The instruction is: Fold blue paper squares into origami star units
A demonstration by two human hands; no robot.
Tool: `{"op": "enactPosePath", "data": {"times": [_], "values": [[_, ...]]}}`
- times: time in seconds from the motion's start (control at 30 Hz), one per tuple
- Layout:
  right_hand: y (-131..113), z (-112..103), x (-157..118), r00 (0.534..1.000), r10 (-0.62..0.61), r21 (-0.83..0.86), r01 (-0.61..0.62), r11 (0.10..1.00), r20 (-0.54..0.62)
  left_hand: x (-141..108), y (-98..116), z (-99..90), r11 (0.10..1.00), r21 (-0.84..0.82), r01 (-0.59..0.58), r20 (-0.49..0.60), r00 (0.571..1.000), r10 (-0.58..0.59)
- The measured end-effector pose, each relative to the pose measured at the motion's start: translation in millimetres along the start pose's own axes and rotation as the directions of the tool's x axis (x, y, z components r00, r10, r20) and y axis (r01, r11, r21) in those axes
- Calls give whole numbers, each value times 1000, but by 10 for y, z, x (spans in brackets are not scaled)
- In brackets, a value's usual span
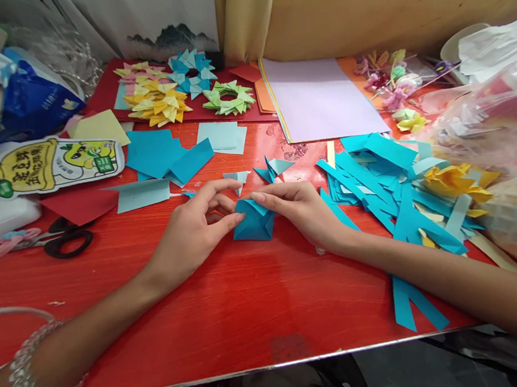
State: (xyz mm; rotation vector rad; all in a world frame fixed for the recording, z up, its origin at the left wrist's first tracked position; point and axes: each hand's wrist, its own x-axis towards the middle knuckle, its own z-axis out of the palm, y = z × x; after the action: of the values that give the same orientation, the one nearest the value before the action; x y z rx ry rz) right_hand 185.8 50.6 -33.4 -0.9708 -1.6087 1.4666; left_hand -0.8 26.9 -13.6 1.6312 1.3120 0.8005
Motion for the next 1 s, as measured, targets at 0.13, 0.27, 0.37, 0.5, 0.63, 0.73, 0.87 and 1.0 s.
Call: {"op": "enactPosePath", "data": {"times": [0.13,0.27,0.37,0.5,0.63,0.73,0.87,1.0], "values": [[-8,-3,0,999,17,21,-18,1000,49,8,6,-2,1000,22,-3,-9,1000,3],[-19,-9,9,995,45,7,-46,999,86,13,5,-14,1000,25,-11,-7,1000,11],[-15,-17,17,993,58,-2,-58,998,102,18,0,-20,999,27,-18,-5,1000,18],[-4,-22,21,994,52,0,-52,999,99,21,-11,-14,999,26,-25,-7,1000,25],[5,-10,16,996,38,-1,-38,999,75,17,0,-15,1000,-1,0,12,1000,0],[12,1,8,997,26,-18,-24,1000,77,6,29,-28,1000,13,22,26,999,-22],[9,15,0,996,33,-49,-29,998,82,-7,57,-43,994,103,-21,-29,999,24],[-20,42,-5,998,61,67,-62,996,19,13,29,-49,999,8,-48,-182,982,49]]}}
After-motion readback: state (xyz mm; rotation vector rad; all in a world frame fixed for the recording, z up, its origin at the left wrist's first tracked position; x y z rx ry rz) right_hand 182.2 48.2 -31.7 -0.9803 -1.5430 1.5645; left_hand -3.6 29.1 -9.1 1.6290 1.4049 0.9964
